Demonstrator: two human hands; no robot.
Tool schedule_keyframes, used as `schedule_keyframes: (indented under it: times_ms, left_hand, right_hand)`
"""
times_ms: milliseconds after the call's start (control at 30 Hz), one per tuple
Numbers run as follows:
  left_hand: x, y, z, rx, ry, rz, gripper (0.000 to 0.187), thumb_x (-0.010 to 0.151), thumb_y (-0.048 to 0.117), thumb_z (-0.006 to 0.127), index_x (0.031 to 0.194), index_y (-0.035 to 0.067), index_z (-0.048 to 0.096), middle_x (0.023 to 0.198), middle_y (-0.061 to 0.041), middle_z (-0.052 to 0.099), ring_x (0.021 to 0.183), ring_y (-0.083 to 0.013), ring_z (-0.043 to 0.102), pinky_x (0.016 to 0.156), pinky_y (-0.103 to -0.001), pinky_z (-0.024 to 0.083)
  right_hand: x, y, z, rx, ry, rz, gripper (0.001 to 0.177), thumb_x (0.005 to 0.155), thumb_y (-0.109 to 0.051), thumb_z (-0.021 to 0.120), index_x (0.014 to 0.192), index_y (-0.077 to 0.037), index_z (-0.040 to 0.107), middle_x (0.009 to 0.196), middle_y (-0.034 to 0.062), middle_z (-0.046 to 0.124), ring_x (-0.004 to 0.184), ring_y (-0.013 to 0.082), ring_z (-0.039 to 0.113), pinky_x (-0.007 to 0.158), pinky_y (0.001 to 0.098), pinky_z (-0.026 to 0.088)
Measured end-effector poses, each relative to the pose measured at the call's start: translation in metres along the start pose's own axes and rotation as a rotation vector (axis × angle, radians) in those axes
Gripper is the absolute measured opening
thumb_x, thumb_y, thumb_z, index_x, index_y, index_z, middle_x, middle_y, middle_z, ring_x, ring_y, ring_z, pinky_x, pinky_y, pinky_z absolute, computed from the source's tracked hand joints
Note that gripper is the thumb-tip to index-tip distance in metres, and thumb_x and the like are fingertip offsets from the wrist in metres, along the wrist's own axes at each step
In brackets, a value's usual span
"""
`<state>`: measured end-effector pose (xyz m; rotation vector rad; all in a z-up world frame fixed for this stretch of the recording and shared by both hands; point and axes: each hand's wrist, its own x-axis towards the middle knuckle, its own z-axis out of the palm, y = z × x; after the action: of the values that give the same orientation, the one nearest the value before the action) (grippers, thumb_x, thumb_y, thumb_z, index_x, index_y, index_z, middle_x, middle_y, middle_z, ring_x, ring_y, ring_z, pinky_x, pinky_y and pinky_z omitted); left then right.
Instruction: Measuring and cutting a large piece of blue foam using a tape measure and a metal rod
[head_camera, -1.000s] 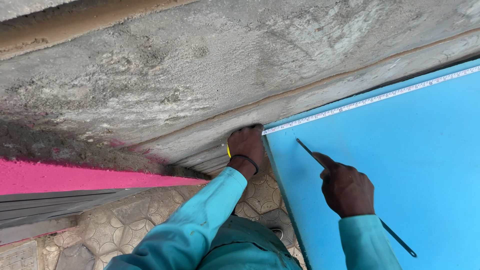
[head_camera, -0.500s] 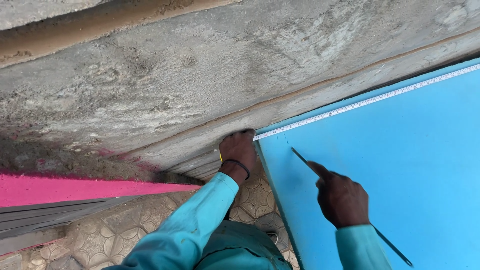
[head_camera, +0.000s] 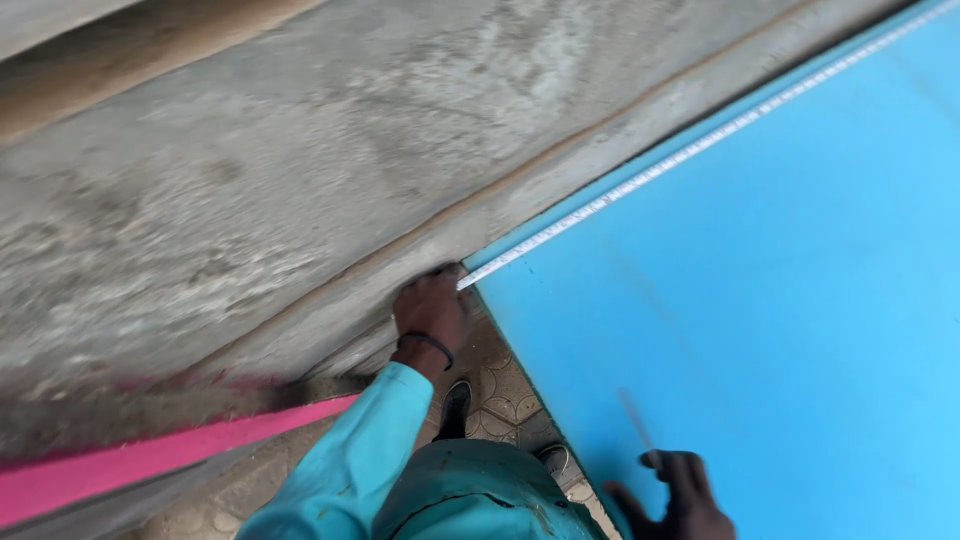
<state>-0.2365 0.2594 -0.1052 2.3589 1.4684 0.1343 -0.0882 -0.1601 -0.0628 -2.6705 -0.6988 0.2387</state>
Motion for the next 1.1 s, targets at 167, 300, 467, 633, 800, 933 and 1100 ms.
schedule_keyframes:
  times_ms: [167, 300, 467, 633, 800, 933, 1100]
  left_hand:
    - [0.001, -0.009, 0.006, -0.001, 0.028, 0.039, 0.045, 0.103, 0.021, 0.079, 0.147, 0.030, 0.085, 0.124, -0.015, 0.094, 0.112, -0.0500, 0.086, 0.091, -0.069, 0.067]
    - [-0.003, 0.003, -0.019, 0.027, -0.070, -0.010, 0.053, 0.107, 0.021, 0.081, 0.159, 0.028, 0.082, 0.139, -0.015, 0.092, 0.119, -0.0467, 0.088, 0.091, -0.067, 0.072]
    - [-0.005, 0.002, -0.018, -0.038, -0.046, -0.005, 0.047, 0.109, 0.016, 0.079, 0.154, 0.028, 0.086, 0.142, -0.011, 0.091, 0.124, -0.0432, 0.087, 0.095, -0.066, 0.071]
    - [-0.001, -0.001, -0.017, -0.069, -0.049, 0.034, 0.042, 0.113, 0.020, 0.077, 0.154, 0.025, 0.086, 0.142, -0.013, 0.092, 0.126, -0.0428, 0.086, 0.100, -0.063, 0.069]
    - [-0.021, 0.008, -0.025, -0.104, -0.049, 0.050, 0.046, 0.111, 0.023, 0.068, 0.151, 0.027, 0.089, 0.135, -0.011, 0.094, 0.122, -0.0418, 0.085, 0.106, -0.058, 0.062]
    - [-0.079, 0.046, -0.048, -0.116, -0.062, 0.045, 0.047, 0.105, 0.024, 0.064, 0.142, 0.030, 0.092, 0.127, -0.013, 0.093, 0.118, -0.0451, 0.084, 0.103, -0.060, 0.064]
    - [-0.148, 0.066, -0.011, -0.123, -0.103, -0.012, 0.051, 0.103, 0.026, 0.066, 0.145, 0.034, 0.093, 0.130, -0.016, 0.092, 0.118, -0.0481, 0.083, 0.101, -0.062, 0.066]
  right_hand:
    - [-0.022, -0.015, 0.042, -0.410, -0.313, -0.041, 0.074, 0.086, -0.090, 0.096, 0.133, -0.043, 0.063, 0.145, -0.0175, 0.058, 0.095, 0.0210, 0.079, 0.061, 0.0499, 0.066]
    - [-0.024, -0.031, 0.052, -0.438, -0.295, -0.011, 0.065, 0.095, -0.086, 0.089, 0.130, -0.039, 0.060, 0.138, -0.0122, 0.058, 0.104, 0.0245, 0.076, 0.059, 0.0530, 0.063]
    - [-0.020, -0.025, 0.058, -0.353, -0.175, -0.190, 0.049, 0.104, -0.075, 0.083, 0.125, -0.035, 0.064, 0.126, -0.0072, 0.066, 0.103, 0.0254, 0.074, 0.050, 0.0542, 0.053]
    - [-0.010, -0.013, 0.051, -0.330, -0.210, -0.284, 0.024, 0.114, -0.054, 0.070, 0.118, -0.032, 0.061, 0.122, -0.0020, 0.063, 0.083, 0.0384, 0.074, 0.053, 0.0585, 0.052]
    - [-0.014, 0.002, -0.002, -0.342, -0.312, -0.295, 0.015, 0.109, -0.041, 0.070, 0.115, -0.031, 0.061, 0.120, 0.0013, 0.067, 0.084, 0.0520, 0.077, 0.064, 0.0673, 0.055]
    - [-0.035, 0.040, -0.055, -0.408, -0.390, -0.196, 0.017, 0.110, -0.050, 0.069, 0.116, -0.036, 0.062, 0.120, -0.0039, 0.069, 0.095, 0.0496, 0.081, 0.077, 0.0647, 0.064]
    - [-0.074, 0.105, -0.054, -0.500, -0.387, -0.163, 0.019, 0.110, -0.055, 0.071, 0.112, -0.038, 0.062, 0.118, -0.0090, 0.071, 0.090, 0.0439, 0.081, 0.071, 0.0581, 0.063]
